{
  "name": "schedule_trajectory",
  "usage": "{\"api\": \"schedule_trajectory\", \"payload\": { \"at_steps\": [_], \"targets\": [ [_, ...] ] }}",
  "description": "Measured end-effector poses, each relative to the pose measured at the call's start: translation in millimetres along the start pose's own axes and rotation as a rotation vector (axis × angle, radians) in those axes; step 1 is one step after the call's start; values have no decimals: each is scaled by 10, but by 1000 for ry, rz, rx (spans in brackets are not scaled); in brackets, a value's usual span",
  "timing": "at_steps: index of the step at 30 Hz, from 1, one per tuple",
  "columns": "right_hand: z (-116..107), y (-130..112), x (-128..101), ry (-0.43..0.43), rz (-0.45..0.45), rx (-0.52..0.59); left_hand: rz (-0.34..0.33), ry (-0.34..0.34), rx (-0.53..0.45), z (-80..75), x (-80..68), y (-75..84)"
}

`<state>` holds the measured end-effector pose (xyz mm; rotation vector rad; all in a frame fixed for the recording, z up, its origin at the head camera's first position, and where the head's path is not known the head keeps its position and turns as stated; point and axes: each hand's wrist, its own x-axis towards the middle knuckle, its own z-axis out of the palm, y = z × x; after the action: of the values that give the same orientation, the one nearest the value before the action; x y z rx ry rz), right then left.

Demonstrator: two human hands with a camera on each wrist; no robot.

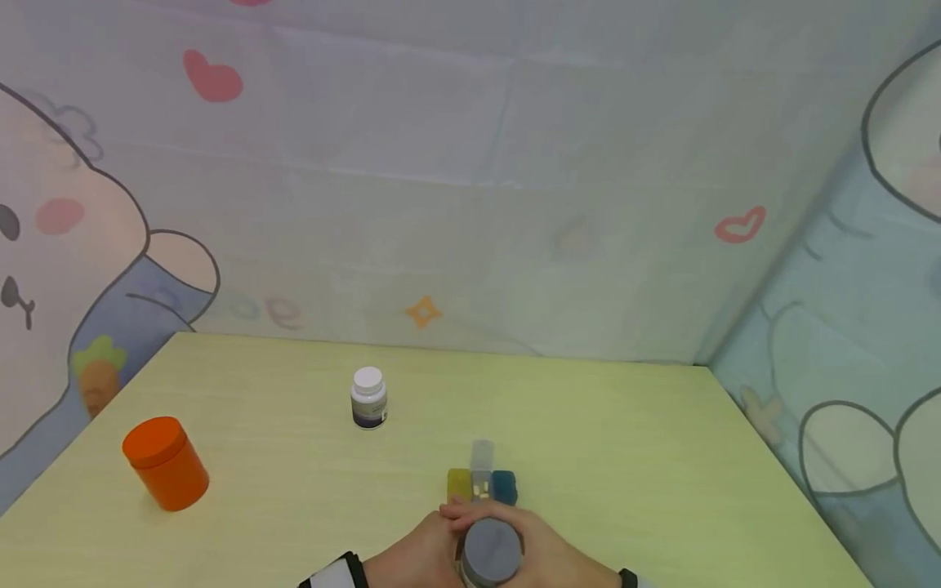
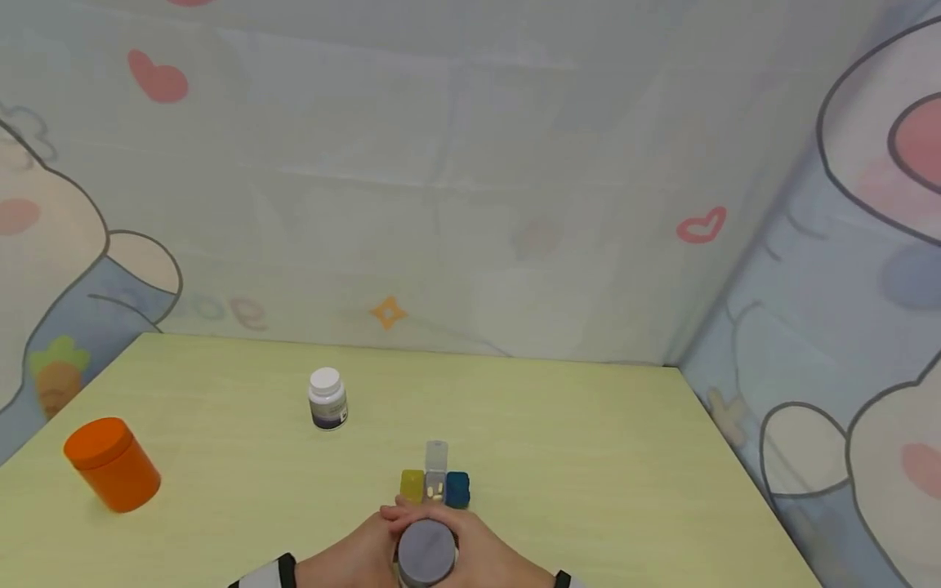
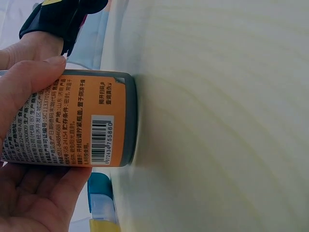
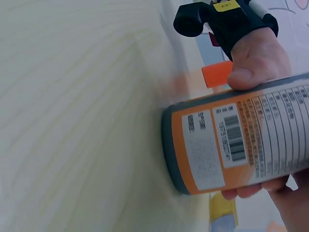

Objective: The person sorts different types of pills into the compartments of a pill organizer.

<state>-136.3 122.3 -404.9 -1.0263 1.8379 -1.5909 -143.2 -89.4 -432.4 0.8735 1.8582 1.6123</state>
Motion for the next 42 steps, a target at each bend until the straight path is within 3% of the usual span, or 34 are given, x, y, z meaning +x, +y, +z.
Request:
{"api": "schedule_trajectory", "payload": {
  "at_steps": [7, 10, 15, 19, 24, 26, 30, 33, 37, 40, 42],
  "targets": [
    [-98, -16, -145, 50, 99, -42, -42, -35, 30, -123, 161, -673],
    [-152, -2, -211, 80, 85, -28, -60, -51, 12, -153, 190, -802],
    [-176, 18, -233, 140, -9, -39, -71, -49, -18, -161, 159, -789],
    [-154, 26, -178, 145, 9, -40, -45, -18, 25, -129, 104, -582],
    [-83, 38, -42, 57, 97, -15, -51, -13, 42, -80, 15, -203],
    [-37, 43, 14, 27, 80, 0, -49, -17, 13, -51, -15, -64],
    [38, 56, 47, 2, -10, 18, -37, -18, -45, 10, -25, 55],
    [52, 66, 23, 4, -48, 36, -24, -25, -64, 17, 4, -19],
    [30, 76, -23, 20, -82, 8, -5, -27, 4, -55, 79, -371],
    [-6, 59, -88, 42, -14, -29, -21, -13, 52, -87, 122, -583],
    [-33, 38, -148, 53, 65, -27, -40, -20, 23, -85, 155, -641]
  ]
}}
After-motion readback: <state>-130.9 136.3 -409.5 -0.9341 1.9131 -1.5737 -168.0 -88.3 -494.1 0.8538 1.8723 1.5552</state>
